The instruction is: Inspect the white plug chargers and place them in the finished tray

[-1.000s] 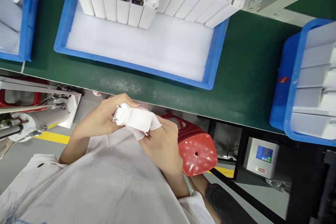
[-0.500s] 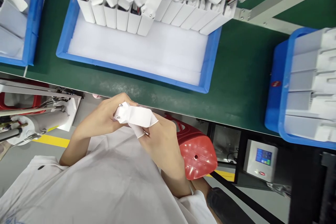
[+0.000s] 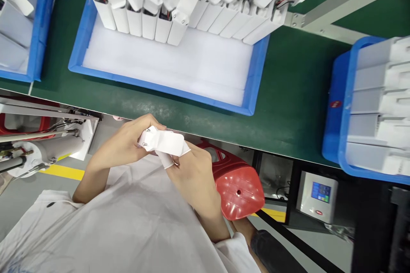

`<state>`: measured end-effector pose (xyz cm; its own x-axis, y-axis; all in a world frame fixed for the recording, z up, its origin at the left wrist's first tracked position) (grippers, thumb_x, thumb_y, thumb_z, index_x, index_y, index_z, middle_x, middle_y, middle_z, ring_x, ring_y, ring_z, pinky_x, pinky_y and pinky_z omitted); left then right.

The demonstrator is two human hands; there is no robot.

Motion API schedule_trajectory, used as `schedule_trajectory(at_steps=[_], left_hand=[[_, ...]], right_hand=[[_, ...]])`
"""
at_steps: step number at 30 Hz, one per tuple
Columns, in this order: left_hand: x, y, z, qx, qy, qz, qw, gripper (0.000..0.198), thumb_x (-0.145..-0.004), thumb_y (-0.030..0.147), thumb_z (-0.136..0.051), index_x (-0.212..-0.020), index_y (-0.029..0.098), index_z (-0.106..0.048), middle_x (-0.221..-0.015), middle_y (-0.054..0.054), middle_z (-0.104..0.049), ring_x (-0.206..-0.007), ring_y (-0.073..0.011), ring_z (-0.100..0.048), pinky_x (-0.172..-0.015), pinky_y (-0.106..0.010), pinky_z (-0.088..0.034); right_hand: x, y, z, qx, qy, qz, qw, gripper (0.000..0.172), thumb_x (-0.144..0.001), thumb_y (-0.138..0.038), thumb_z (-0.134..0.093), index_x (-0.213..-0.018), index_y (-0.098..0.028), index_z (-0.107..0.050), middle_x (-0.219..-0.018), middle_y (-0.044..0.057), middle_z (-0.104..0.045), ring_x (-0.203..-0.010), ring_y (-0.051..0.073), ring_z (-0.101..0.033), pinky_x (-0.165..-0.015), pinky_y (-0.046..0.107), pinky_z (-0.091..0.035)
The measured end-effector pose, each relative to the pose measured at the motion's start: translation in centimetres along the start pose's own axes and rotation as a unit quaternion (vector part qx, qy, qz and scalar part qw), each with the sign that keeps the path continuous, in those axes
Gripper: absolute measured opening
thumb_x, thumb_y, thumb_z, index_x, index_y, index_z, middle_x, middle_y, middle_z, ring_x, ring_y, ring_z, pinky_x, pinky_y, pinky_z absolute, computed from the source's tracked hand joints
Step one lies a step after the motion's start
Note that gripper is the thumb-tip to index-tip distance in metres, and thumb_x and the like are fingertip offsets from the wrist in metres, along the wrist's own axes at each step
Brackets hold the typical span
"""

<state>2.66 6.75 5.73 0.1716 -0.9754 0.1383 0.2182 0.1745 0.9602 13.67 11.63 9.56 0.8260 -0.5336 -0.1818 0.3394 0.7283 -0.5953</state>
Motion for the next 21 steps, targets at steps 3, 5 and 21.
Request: schedule_trajectory(at_steps=[3, 5, 21], left_hand=[[0.0, -0.1, -0.3, -0.013, -0.016, 0.004, 1.000, 0.024, -0.083, 0.008, -0.061, -0.103, 0.021, -0.059, -0.098, 0.000, -0.063, -0.087, -0.0160, -0.064, -0.069, -0.026, -0.047], [0.1, -0.1, -0.4, -0.002, -0.026, 0.001, 1.000, 0.020, -0.084, 0.011, -0.061, -0.101, 0.021, -0.059, -0.095, 0.001, -0.062, -0.083, -0.0153, -0.063, -0.068, -0.026, -0.046], [-2.0, -0.2, 0.4, 0.042, -0.037, -0.035, 0.998, 0.032, -0.079, 0.017, -0.069, -0.110, 0.018, -0.059, -0.110, -0.006, -0.063, -0.099, -0.0230, -0.063, -0.081, -0.033, -0.050]], right_hand=[[-0.5, 0.2, -0.2, -0.009, -0.032, 0.006, 0.999, 0.025, -0.087, -0.016, -0.058, -0.066, -0.019, -0.045, -0.057, -0.006, -0.037, -0.048, 0.008, -0.030, -0.048, 0.025, -0.021], [-0.8, 0.2, -0.6, -0.026, -0.059, 0.006, 0.998, 0.019, -0.086, -0.016, -0.060, -0.071, -0.019, -0.051, -0.058, -0.006, -0.043, -0.048, 0.008, -0.034, -0.048, 0.025, -0.022], [-1.7, 4.5, 3.2, -0.212, 0.049, -0.079, 0.973, 0.037, -0.081, -0.031, -0.075, -0.115, -0.025, -0.062, -0.069, -0.006, -0.050, -0.057, 0.012, -0.046, -0.057, 0.025, -0.042]])
Point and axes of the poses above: each hand's wrist, its own x-axis away from the middle knuckle, its own z-axis out of the back of the hand, y = z × x, the point moved 9 cm from there along -x, towards the middle knuckle
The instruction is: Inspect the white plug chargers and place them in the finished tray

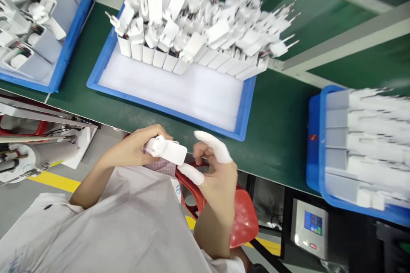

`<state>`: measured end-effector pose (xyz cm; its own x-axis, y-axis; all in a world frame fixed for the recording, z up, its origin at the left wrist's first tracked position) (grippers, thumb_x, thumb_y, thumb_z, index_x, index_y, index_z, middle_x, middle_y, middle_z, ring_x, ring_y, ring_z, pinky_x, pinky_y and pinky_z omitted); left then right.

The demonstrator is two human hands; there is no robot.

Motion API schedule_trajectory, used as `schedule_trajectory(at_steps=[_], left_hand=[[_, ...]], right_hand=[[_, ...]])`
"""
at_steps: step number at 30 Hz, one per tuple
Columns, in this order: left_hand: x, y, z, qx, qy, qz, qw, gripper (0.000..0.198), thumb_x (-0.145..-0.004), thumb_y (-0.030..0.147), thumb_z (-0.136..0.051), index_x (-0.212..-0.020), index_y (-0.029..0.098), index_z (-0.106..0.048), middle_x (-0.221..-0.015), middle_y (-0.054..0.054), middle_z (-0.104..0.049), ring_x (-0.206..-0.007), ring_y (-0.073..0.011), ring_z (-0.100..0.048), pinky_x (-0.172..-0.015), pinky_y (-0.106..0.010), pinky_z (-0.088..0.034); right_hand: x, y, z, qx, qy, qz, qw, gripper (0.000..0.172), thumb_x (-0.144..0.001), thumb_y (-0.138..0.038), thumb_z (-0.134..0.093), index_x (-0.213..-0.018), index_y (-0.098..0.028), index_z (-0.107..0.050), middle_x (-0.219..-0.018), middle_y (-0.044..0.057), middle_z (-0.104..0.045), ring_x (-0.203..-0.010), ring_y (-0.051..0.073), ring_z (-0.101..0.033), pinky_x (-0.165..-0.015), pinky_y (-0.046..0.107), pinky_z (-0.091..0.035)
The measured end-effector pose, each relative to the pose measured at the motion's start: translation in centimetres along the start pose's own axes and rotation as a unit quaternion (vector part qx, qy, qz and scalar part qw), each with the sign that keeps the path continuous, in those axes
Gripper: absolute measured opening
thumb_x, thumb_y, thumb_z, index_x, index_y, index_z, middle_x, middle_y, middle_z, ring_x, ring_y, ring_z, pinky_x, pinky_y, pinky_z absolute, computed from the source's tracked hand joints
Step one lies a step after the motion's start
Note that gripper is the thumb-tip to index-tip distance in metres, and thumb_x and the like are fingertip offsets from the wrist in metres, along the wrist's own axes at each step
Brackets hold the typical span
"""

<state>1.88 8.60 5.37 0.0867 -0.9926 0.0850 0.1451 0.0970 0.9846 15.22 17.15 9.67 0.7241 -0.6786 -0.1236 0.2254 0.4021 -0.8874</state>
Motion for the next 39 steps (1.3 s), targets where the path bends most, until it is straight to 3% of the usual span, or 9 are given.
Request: schedule_trajectory(at_steps=[3, 9, 12, 17, 23, 29, 32, 34, 39], left_hand=[[-1.5, 0.4, 1.3, 0.012, 0.019, -0.057, 0.998, 0.030, -0.079, 0.021, -0.074, -0.106, 0.017, -0.061, -0.111, -0.009, -0.063, -0.106, -0.0252, -0.059, -0.089, -0.036, -0.049], [-2.9, -0.2, 0.9, -0.074, -0.009, -0.077, 0.994, 0.019, -0.083, 0.015, -0.069, -0.101, 0.019, -0.063, -0.099, -0.004, -0.065, -0.102, -0.0212, -0.050, -0.089, -0.032, -0.043], [-2.8, -1.1, 1.1, -0.073, 0.005, -0.046, 0.996, 0.008, -0.085, 0.015, -0.067, -0.090, 0.018, -0.062, -0.086, -0.002, -0.061, -0.090, -0.0192, -0.050, -0.079, -0.029, -0.042], [-2.9, -2.0, 2.1, -0.051, 0.009, -0.013, 0.999, 0.017, -0.082, 0.022, -0.071, -0.098, 0.019, -0.065, -0.091, -0.003, -0.064, -0.095, -0.0203, -0.050, -0.079, -0.027, -0.043], [-3.1, -1.3, 2.1, -0.060, 0.014, -0.088, 0.994, 0.009, -0.088, 0.017, -0.063, -0.096, 0.019, -0.067, -0.088, -0.003, -0.071, -0.082, -0.0177, -0.051, -0.084, -0.031, -0.039], [-2.8, -1.2, 1.9, -0.080, 0.041, -0.098, 0.991, 0.009, -0.086, 0.014, -0.065, -0.094, 0.018, -0.067, -0.092, -0.004, -0.073, -0.078, -0.0172, -0.054, -0.080, -0.031, -0.041], [-2.7, -1.6, 1.8, -0.074, 0.051, -0.091, 0.992, 0.013, -0.085, 0.016, -0.067, -0.098, 0.019, -0.066, -0.095, -0.004, -0.072, -0.084, -0.0178, -0.060, -0.078, -0.028, -0.044], [-2.8, -1.7, 1.6, -0.087, 0.046, -0.091, 0.991, 0.010, -0.087, 0.017, -0.066, -0.097, 0.019, -0.065, -0.097, -0.004, -0.071, -0.084, -0.0175, -0.064, -0.072, -0.027, -0.043], [-2.8, -2.1, 1.6, -0.136, 0.035, -0.063, 0.988, 0.024, -0.089, 0.034, -0.068, -0.105, 0.019, -0.057, -0.080, 0.000, -0.064, -0.069, -0.0185, -0.061, -0.060, -0.028, -0.037]], right_hand=[[0.2, -0.3, 2.7, 0.003, 0.095, 0.050, 0.994, 0.013, -0.092, -0.023, -0.061, -0.100, -0.027, -0.070, -0.071, -0.003, -0.055, -0.062, 0.014, -0.053, -0.061, 0.027, -0.046], [-1.5, -1.7, -2.0, 0.089, -0.022, 0.139, 0.986, 0.057, -0.088, -0.035, -0.069, -0.142, -0.029, -0.049, -0.129, 0.011, -0.061, -0.117, 0.028, -0.061, -0.094, 0.043, -0.055], [-2.1, -1.8, -4.9, 0.096, -0.080, 0.153, 0.980, 0.044, -0.090, -0.028, -0.068, -0.132, -0.028, -0.054, -0.121, 0.009, -0.065, -0.111, 0.024, -0.064, -0.092, 0.041, -0.056], [-2.3, -1.0, -3.6, 0.122, -0.008, 0.174, 0.977, 0.031, -0.092, -0.009, -0.056, -0.119, -0.025, -0.060, -0.107, 0.007, -0.071, -0.101, 0.022, -0.067, -0.086, 0.040, -0.058], [-1.7, -2.1, -4.4, 0.178, -0.002, 0.202, 0.963, 0.044, -0.086, -0.028, -0.071, -0.125, -0.021, -0.054, -0.113, 0.014, -0.070, -0.102, 0.029, -0.068, -0.089, 0.049, -0.057], [-1.0, -4.3, -6.1, 0.237, 0.011, 0.199, 0.951, 0.018, -0.096, -0.026, -0.053, -0.113, -0.021, -0.060, -0.103, 0.012, -0.070, -0.094, 0.026, -0.066, -0.100, 0.057, -0.043], [-1.3, -4.2, -6.3, 0.284, 0.023, 0.182, 0.941, 0.035, -0.090, -0.045, -0.065, -0.115, -0.020, -0.059, -0.097, 0.013, -0.068, -0.088, 0.029, -0.062, -0.098, 0.058, -0.042], [-1.8, -3.7, -5.8, 0.308, 0.041, 0.163, 0.936, 0.036, -0.085, -0.039, -0.073, -0.112, -0.020, -0.060, -0.094, 0.011, -0.067, -0.087, 0.027, -0.062, -0.095, 0.053, -0.046], [-3.3, -0.7, -4.0, 0.180, 0.016, 0.114, 0.977, 0.016, -0.083, -0.018, -0.073, -0.097, -0.023, -0.067, -0.093, 0.005, -0.068, -0.084, 0.021, -0.065, -0.078, 0.039, -0.054]])
Point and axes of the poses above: each hand's wrist, its own x-axis away from the middle knuckle, its own z-axis out of the back of the hand, y = z × x, the point moved 9 cm from there along -x, towards the middle knuckle
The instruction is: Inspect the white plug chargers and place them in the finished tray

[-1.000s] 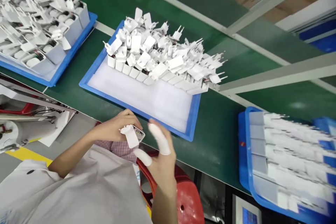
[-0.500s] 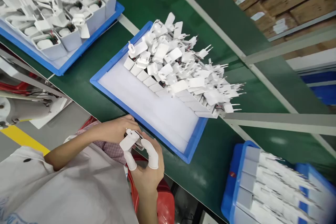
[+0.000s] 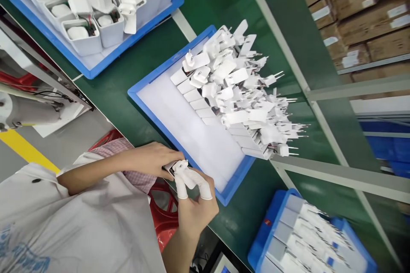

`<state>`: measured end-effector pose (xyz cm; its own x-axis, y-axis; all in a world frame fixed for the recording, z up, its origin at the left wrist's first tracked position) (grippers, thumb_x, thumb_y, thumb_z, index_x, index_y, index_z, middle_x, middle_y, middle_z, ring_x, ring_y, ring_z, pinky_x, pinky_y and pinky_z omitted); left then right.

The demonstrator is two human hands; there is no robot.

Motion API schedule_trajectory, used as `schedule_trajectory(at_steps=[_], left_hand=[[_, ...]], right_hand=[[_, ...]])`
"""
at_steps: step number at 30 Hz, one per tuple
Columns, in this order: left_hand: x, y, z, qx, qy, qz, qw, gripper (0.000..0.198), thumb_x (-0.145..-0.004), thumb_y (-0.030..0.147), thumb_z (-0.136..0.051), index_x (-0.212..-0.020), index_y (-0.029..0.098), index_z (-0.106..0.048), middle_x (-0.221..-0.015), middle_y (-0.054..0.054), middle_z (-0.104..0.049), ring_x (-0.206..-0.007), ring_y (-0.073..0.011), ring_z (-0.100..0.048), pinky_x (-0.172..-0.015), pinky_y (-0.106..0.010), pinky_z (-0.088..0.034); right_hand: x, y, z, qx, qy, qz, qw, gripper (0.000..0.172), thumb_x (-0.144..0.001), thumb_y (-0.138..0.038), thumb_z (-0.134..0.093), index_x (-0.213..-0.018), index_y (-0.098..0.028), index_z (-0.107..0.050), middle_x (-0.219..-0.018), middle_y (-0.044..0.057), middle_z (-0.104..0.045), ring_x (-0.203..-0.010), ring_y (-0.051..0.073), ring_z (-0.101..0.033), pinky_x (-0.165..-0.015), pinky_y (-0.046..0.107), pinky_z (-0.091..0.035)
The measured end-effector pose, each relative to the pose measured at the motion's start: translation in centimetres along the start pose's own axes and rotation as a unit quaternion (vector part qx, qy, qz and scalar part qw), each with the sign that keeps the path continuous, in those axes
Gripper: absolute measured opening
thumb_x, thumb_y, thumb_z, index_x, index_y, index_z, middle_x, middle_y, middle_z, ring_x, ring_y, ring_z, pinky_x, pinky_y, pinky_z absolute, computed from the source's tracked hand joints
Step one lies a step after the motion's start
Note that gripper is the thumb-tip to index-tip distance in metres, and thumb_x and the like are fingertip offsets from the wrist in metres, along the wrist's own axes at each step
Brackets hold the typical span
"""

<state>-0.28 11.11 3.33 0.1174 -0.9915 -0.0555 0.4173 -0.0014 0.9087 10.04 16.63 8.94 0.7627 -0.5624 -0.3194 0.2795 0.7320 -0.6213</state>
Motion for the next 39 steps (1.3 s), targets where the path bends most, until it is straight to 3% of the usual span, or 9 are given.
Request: schedule_trajectory(at_steps=[2, 6, 9, 17, 23, 28, 30, 34, 39], left_hand=[[0.2, -0.3, 0.0, 0.012, 0.002, 0.020, 1.000, 0.036, -0.086, 0.039, -0.070, -0.112, 0.021, -0.052, -0.074, 0.003, -0.060, -0.061, -0.0172, -0.055, -0.057, -0.027, -0.034], [0.8, -0.7, 0.6, 0.048, 0.057, 0.039, 0.996, 0.041, -0.084, 0.043, -0.073, -0.113, 0.023, -0.051, -0.072, 0.005, -0.058, -0.055, -0.0141, -0.049, -0.055, -0.024, -0.032], [1.1, -0.9, 0.9, 0.075, 0.083, 0.052, 0.992, 0.038, -0.083, 0.041, -0.074, -0.110, 0.023, -0.054, -0.075, 0.005, -0.061, -0.058, -0.0128, -0.052, -0.058, -0.023, -0.034], [1.3, -0.3, 1.6, 0.101, 0.114, -0.012, 0.988, 0.019, -0.090, 0.035, -0.067, -0.100, 0.019, -0.068, -0.104, -0.006, -0.073, -0.087, -0.0161, -0.067, -0.076, -0.023, -0.046], [1.5, 0.7, 1.5, 0.054, 0.105, -0.044, 0.992, 0.018, -0.096, 0.034, -0.059, -0.099, 0.020, -0.069, -0.114, -0.009, -0.069, -0.074, -0.0118, -0.063, -0.065, -0.023, -0.042], [1.3, -1.2, 0.5, 0.117, 0.048, 0.085, 0.988, 0.034, -0.087, 0.033, -0.069, -0.113, 0.021, -0.050, -0.076, 0.004, -0.060, -0.057, -0.0114, -0.051, -0.054, -0.022, -0.036], [1.1, -1.4, 0.4, 0.132, 0.034, 0.099, 0.986, 0.036, -0.085, 0.033, -0.072, -0.111, 0.021, -0.049, -0.068, 0.008, -0.052, -0.055, -0.0115, -0.049, -0.053, -0.021, -0.035], [0.6, -1.0, 0.8, 0.119, 0.022, 0.080, 0.989, 0.025, -0.083, 0.027, -0.074, -0.099, 0.019, -0.056, -0.063, 0.008, -0.046, -0.056, -0.0100, -0.047, -0.053, -0.020, -0.033], [0.4, -0.7, 1.0, 0.135, 0.019, 0.082, 0.987, 0.020, -0.081, 0.020, -0.074, -0.095, 0.017, -0.059, -0.062, 0.009, -0.046, -0.054, -0.0085, -0.044, -0.053, -0.020, -0.032]], right_hand=[[0.3, 2.0, -0.3, -0.103, 0.000, -0.055, 0.993, 0.012, -0.083, -0.019, -0.072, -0.093, -0.022, -0.067, -0.094, 0.005, -0.069, -0.085, 0.021, -0.066, -0.075, 0.037, -0.055], [1.8, 4.9, -0.8, -0.219, 0.115, -0.154, 0.957, 0.009, -0.080, -0.022, -0.073, -0.082, -0.020, -0.065, -0.084, 0.002, -0.067, -0.078, 0.019, -0.066, -0.072, 0.036, -0.056], [2.4, 5.3, -1.7, -0.223, 0.167, -0.177, 0.944, 0.009, -0.081, -0.025, -0.070, -0.080, -0.020, -0.063, -0.083, 0.002, -0.066, -0.077, 0.019, -0.066, -0.072, 0.036, -0.057], [2.2, 5.0, -2.7, -0.217, 0.200, -0.179, 0.939, 0.008, -0.087, -0.026, -0.063, -0.083, -0.019, -0.060, -0.086, 0.004, -0.066, -0.079, 0.019, -0.067, -0.072, 0.035, -0.057], [2.2, 5.1, -1.6, -0.207, 0.159, -0.114, 0.959, 0.007, -0.081, -0.023, -0.072, -0.085, -0.019, -0.067, -0.091, 0.005, -0.072, -0.082, 0.022, -0.071, -0.070, 0.036, -0.060], [0.8, 2.4, -0.2, -0.121, 0.058, 0.065, 0.989, 0.022, -0.080, -0.011, -0.073, -0.098, -0.024, -0.073, -0.098, 0.006, -0.075, -0.086, 0.024, -0.073, -0.072, 0.037, -0.062], [0.2, 1.4, 0.0, -0.097, 0.010, 0.109, 0.989, 0.030, -0.081, -0.007, -0.072, -0.105, -0.025, -0.072, -0.101, 0.005, -0.075, -0.087, 0.023, -0.074, -0.074, 0.035, -0.063], [-0.2, 0.9, -0.3, -0.062, -0.080, 0.117, 0.988, 0.030, -0.087, -0.009, -0.066, -0.113, -0.024, -0.069, -0.106, 0.008, -0.075, -0.093, 0.024, -0.074, -0.079, 0.037, -0.064], [-0.4, 0.6, -0.7, -0.026, -0.130, 0.114, 0.984, 0.040, -0.090, -0.009, -0.061, -0.127, -0.024, -0.060, -0.111, 0.010, -0.073, -0.099, 0.024, -0.073, -0.083, 0.037, -0.064]])
Point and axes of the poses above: each hand's wrist, its own x-axis away from the middle knuckle, its own z-axis out of the back of the hand, y = z × x, the point moved 9 cm from there along -x, towards the middle knuckle
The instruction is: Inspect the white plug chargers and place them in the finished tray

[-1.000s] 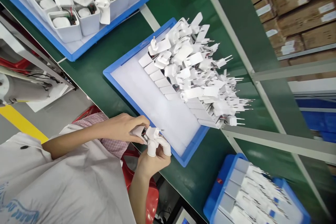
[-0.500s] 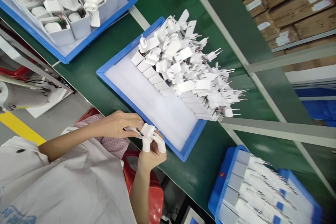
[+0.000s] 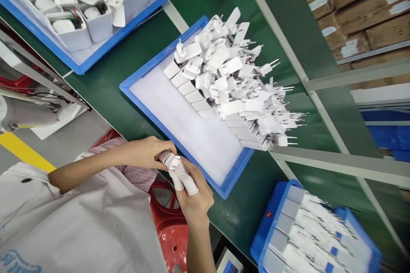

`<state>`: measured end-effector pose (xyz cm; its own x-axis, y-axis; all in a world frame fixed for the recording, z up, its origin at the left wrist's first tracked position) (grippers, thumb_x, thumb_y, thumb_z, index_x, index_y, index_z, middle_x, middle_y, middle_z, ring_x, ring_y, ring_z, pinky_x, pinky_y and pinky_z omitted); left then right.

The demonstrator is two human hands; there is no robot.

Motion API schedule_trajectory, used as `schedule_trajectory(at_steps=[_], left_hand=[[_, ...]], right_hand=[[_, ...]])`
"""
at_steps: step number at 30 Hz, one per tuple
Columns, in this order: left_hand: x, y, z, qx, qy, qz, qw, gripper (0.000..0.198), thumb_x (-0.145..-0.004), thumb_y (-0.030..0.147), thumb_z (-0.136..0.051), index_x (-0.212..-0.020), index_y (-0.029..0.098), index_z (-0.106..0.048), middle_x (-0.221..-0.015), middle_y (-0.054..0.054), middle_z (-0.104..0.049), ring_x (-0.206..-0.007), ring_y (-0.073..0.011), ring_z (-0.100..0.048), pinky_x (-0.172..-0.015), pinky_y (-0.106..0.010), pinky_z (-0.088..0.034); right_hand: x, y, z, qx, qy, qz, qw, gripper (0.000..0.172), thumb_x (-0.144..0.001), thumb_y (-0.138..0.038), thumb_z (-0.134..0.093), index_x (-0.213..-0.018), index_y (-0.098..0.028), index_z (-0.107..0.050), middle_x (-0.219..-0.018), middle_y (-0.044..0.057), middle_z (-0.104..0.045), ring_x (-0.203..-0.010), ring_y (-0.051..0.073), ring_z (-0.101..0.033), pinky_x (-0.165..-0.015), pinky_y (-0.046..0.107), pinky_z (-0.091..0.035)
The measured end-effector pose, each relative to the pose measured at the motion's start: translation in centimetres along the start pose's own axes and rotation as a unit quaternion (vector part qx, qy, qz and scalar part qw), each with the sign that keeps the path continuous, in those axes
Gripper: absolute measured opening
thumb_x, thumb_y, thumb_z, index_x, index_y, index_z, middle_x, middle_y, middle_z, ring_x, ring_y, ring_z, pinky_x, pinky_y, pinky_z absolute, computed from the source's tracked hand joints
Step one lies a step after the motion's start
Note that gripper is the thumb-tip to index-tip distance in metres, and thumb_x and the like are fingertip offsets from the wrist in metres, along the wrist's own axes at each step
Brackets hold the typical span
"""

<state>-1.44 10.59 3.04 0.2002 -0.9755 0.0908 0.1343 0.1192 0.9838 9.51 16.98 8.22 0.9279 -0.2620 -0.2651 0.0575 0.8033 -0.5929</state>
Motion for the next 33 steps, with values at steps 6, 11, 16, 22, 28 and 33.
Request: schedule_trajectory(at_steps=[6, 11, 16, 22, 28, 33], left_hand=[[0.1, -0.2, 0.2, -0.004, 0.012, -0.016, 1.000, 0.021, -0.081, 0.020, -0.073, -0.098, 0.016, -0.063, -0.068, 0.005, -0.056, -0.057, -0.0090, -0.048, -0.054, -0.020, -0.035], [0.2, -1.0, -0.3, 0.135, -0.093, 0.021, 0.986, 0.045, -0.082, 0.033, -0.074, -0.121, 0.013, -0.064, -0.069, -0.001, -0.067, -0.060, -0.0144, -0.064, -0.055, -0.021, -0.048], [-0.3, -1.7, -0.1, 0.184, -0.077, 0.096, 0.975, 0.029, -0.094, 0.029, -0.057, -0.110, 0.010, -0.070, -0.075, -0.005, -0.072, -0.058, -0.0135, -0.068, -0.058, -0.021, -0.054], [0.1, -1.7, -0.1, 0.157, -0.054, 0.154, 0.974, 0.031, -0.094, 0.030, -0.055, -0.114, 0.011, -0.070, -0.073, -0.004, -0.073, -0.062, -0.0149, -0.071, -0.052, -0.018, -0.049], [0.2, -2.3, -0.3, 0.197, -0.063, 0.160, 0.965, 0.033, -0.090, 0.029, -0.061, -0.118, 0.013, -0.067, -0.117, -0.013, -0.072, -0.073, -0.0164, -0.073, -0.063, -0.024, -0.057], [-0.2, -1.8, 0.0, 0.171, -0.054, 0.148, 0.973, 0.030, -0.091, 0.027, -0.058, -0.115, 0.011, -0.068, -0.110, -0.012, -0.072, -0.070, -0.0141, -0.072, -0.061, -0.021, -0.057]], right_hand=[[-0.7, -1.8, -0.1, 0.033, -0.007, 0.061, 0.998, 0.046, -0.091, -0.006, -0.059, -0.132, -0.025, -0.056, -0.113, 0.012, -0.071, -0.103, 0.025, -0.070, -0.080, 0.039, -0.063], [-0.5, -1.6, -0.5, 0.030, -0.007, 0.035, 0.999, 0.038, -0.090, -0.006, -0.060, -0.123, -0.026, -0.060, -0.111, 0.011, -0.070, -0.102, 0.025, -0.067, -0.078, 0.042, -0.060], [0.2, -0.6, -0.2, 0.011, -0.004, -0.009, 1.000, 0.028, -0.091, -0.010, -0.058, -0.112, -0.027, -0.066, -0.114, 0.010, -0.070, -0.101, 0.025, -0.064, -0.078, 0.042, -0.058], [3.3, 5.9, -3.4, -0.389, -0.009, -0.389, 0.835, 0.022, -0.089, -0.042, -0.067, -0.104, -0.026, -0.064, -0.112, 0.006, -0.069, -0.065, 0.017, -0.069, -0.058, 0.035, -0.062], [3.9, 6.0, -4.9, -0.457, 0.021, -0.461, 0.761, 0.034, -0.078, -0.047, -0.078, -0.099, -0.024, -0.064, -0.102, 0.003, -0.067, -0.059, 0.015, -0.068, -0.056, 0.032, -0.063], [3.5, 5.0, -4.4, -0.428, 0.060, -0.424, 0.796, 0.025, -0.087, -0.046, -0.069, -0.097, -0.025, -0.061, -0.101, 0.002, -0.064, -0.050, 0.010, -0.061, -0.046, 0.026, -0.057]])
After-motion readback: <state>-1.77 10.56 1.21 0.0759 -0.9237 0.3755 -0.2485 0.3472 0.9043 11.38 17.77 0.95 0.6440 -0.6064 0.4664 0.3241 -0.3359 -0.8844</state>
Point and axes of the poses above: each hand's wrist, its own x-axis away from the middle knuckle, its own z-axis out of the back of the hand, y = z × x, the point moved 9 cm from there along -x, towards the middle knuckle
